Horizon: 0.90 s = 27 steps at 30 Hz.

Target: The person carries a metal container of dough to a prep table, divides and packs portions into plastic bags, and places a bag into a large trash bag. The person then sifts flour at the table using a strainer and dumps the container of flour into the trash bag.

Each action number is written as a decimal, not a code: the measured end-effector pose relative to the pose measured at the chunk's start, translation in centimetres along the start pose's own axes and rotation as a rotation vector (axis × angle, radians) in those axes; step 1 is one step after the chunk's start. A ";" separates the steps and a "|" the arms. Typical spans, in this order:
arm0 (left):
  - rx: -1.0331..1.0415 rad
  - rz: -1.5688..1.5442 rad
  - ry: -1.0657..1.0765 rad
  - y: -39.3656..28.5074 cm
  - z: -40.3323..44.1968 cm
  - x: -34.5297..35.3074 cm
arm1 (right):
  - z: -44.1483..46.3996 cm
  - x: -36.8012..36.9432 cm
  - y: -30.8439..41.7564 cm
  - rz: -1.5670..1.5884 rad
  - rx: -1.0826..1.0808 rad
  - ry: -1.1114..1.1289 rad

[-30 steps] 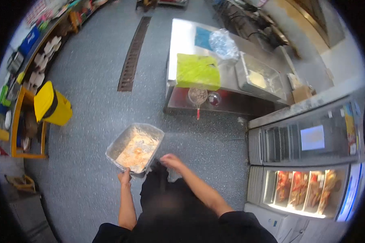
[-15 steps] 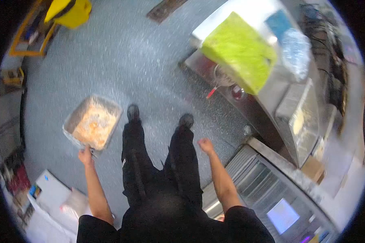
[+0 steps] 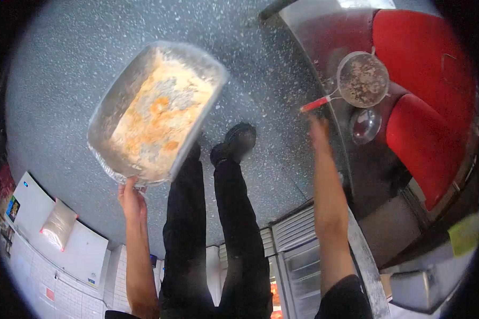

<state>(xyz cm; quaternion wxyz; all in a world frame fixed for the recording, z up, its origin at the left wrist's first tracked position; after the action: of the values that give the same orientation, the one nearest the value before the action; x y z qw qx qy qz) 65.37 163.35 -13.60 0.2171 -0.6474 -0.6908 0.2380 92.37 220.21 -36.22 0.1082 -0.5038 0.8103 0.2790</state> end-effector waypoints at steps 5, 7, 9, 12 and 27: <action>-0.118 -0.006 -0.023 4.3 -2.0 5.3 | 5.2 2.6 2.9 0.438 0.140 0.086; -0.123 -0.050 0.017 5.6 -2.4 6.9 | 3.2 3.5 7.0 0.550 0.035 0.153; -0.124 -0.041 0.091 5.3 -3.0 6.3 | -0.7 3.1 10.9 0.753 -0.244 0.106; -0.055 -0.008 0.117 4.2 -4.3 8.3 | -9.8 -0.5 12.8 0.745 -0.227 0.141; 0.052 0.027 0.538 8.4 -3.3 35.3 | -35.7 -9.6 6.9 0.274 -0.128 -0.112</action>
<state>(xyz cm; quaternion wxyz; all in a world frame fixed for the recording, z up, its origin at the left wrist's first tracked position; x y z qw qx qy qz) 71.66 199.16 -16.36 0.4065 -0.6905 -0.5932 0.0781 94.57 209.79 -0.16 0.0817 -0.3781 0.8446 0.3701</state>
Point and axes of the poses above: each hand's wrist, its own z-axis towards the middle knuckle, its own x-axis out of the palm, y = z × x, the point moved 7 cm from there along z, towards the middle knuckle, and after that the axes turned 14 degrees about y, right-handed, at the moved point
